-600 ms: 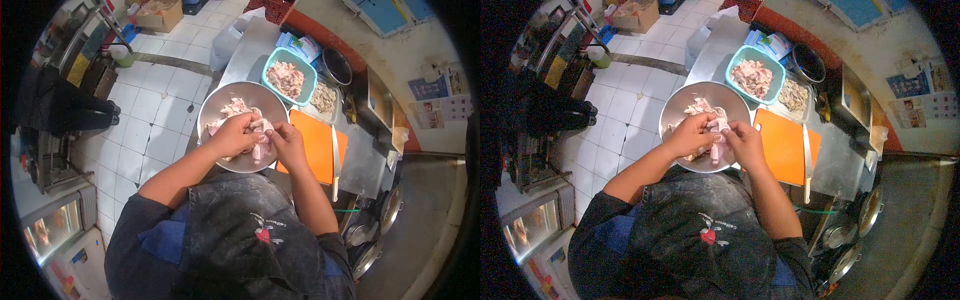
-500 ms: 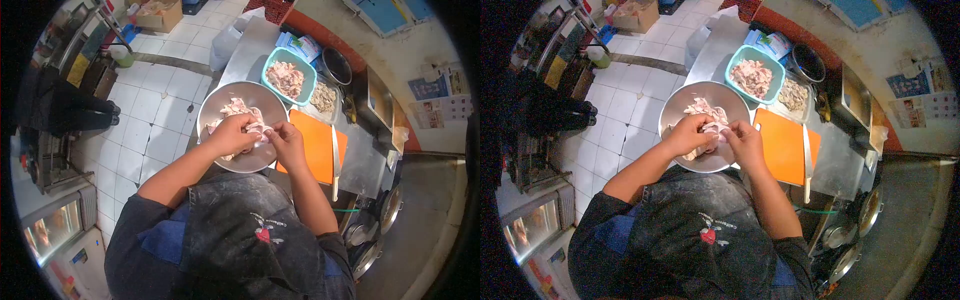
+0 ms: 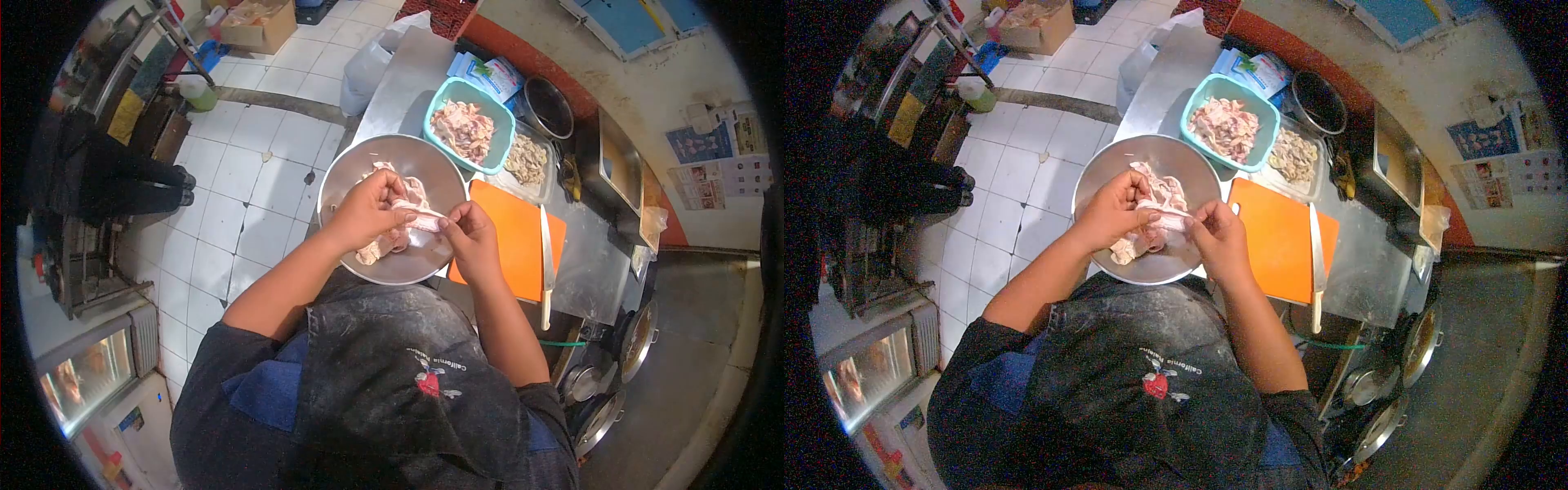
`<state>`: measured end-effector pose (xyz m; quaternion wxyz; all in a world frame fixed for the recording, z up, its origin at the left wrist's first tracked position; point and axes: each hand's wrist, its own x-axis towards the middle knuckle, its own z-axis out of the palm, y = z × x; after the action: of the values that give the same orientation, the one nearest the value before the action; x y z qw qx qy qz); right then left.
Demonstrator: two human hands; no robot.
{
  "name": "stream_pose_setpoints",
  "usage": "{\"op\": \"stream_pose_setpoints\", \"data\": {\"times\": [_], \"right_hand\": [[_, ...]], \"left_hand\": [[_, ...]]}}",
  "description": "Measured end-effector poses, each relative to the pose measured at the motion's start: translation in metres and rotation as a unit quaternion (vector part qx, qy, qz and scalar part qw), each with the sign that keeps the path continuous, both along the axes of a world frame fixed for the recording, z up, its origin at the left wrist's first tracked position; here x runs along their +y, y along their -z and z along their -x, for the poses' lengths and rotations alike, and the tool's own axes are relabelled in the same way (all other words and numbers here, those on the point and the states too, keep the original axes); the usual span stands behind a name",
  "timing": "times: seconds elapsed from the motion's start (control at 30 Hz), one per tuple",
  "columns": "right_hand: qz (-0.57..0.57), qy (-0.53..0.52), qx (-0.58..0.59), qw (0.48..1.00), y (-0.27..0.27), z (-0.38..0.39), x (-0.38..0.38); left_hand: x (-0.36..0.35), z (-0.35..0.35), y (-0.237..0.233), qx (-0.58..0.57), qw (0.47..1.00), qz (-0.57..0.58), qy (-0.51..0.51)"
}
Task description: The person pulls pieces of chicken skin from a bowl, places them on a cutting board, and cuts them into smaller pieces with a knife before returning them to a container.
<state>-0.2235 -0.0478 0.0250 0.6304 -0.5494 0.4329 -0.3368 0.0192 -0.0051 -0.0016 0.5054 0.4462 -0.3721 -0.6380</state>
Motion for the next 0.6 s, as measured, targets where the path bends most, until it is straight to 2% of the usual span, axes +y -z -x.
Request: {"op": "stream_pose_setpoints", "data": {"times": [0.1, 0.17, 0.2, 0.27, 0.3, 0.33, 0.37, 0.4, 0.43, 0.47, 0.5, 0.57, 0.6], "right_hand": [[0.008, -0.005, 0.015, 1.000, 0.005, 0.004, 0.002], [0.108, -0.046, 0.169, 0.978, 0.002, 0.007, 0.003], [0.108, -0.046, 0.170, 0.978, -0.003, 0.007, 0.004], [0.164, -0.131, 0.291, 0.933, -0.014, 0.005, 0.004], [0.164, -0.130, 0.292, 0.933, -0.016, 0.005, 0.003], [0.151, -0.189, 0.326, 0.914, -0.018, 0.005, 0.001], [0.137, -0.247, 0.359, 0.890, -0.020, 0.005, 0.000], [0.137, -0.246, 0.359, 0.890, -0.023, 0.001, 0.001], [0.211, -0.153, 0.326, 0.909, -0.025, -0.007, 0.005], [0.280, -0.057, 0.287, 0.914, -0.027, -0.012, 0.007], [0.280, -0.056, 0.287, 0.914, -0.028, -0.014, 0.003], [0.243, -0.139, 0.093, 0.956, -0.029, -0.019, -0.008], [0.243, -0.138, 0.094, 0.956, -0.027, -0.017, -0.010]], "left_hand": [[-0.004, -0.008, -0.004, -0.026, 0.999, 0.027, -0.001], [-0.007, -0.008, -0.006, -0.005, 0.999, 0.039, -0.020], [-0.008, -0.008, -0.007, 0.016, 0.998, 0.053, -0.040], [-0.008, -0.007, -0.013, 0.008, 0.997, 0.072, -0.035], [-0.009, -0.007, -0.017, -0.002, 0.995, 0.091, -0.031], [-0.010, -0.007, -0.022, -0.001, 0.995, 0.091, -0.030], [-0.011, -0.007, -0.029, -0.082, 0.987, 0.135, 0.020], [-0.012, -0.008, -0.037, -0.163, 0.968, 0.178, 0.069], [-0.013, -0.008, -0.047, -0.163, 0.968, 0.179, 0.070], [-0.014, -0.006, -0.059, -0.223, 0.948, 0.189, 0.124], [-0.015, -0.004, -0.071, -0.281, 0.922, 0.198, 0.177], [-0.016, -0.003, -0.088, -0.291, 0.908, 0.235, 0.190], [-0.017, -0.004, -0.093, -0.306, 0.896, 0.254, 0.195]]}}
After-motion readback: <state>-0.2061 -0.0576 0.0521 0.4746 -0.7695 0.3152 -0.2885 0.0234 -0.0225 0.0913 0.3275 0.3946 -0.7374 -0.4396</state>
